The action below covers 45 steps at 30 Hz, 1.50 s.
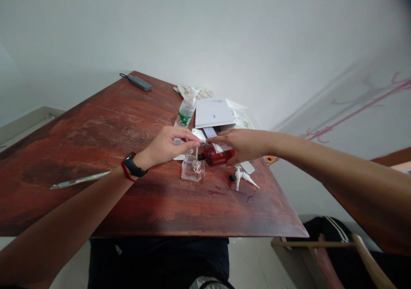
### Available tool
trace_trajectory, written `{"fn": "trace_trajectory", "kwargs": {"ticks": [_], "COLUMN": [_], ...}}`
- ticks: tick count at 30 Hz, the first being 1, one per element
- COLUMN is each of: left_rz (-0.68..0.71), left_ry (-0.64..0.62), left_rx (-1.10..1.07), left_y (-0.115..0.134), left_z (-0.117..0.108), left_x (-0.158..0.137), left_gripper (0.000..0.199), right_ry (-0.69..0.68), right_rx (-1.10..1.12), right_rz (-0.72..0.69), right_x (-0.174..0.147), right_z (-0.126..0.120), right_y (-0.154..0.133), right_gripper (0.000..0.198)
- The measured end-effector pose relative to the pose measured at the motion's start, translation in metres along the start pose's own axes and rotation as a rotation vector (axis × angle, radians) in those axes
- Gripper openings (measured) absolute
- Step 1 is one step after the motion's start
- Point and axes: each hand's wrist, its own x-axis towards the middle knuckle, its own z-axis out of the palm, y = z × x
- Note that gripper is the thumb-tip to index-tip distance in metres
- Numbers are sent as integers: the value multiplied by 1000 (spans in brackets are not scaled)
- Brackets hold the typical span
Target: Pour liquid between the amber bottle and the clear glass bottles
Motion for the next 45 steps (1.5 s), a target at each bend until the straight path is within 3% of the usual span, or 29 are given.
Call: {"fn": "trace_trajectory", "kwargs": {"ticks": [45], "left_rz": [16], "left_ry": [14], "left_rx": [-21], "left_y": [-2], "left_z": [4], "left_x": [0], "left_gripper": [8], "right_ry": [-14], "right_rx": [-14], "right_rz": [-10], "right_x": [1], "right_z": [-3], "right_y": [0], "right_gripper": [75]}}
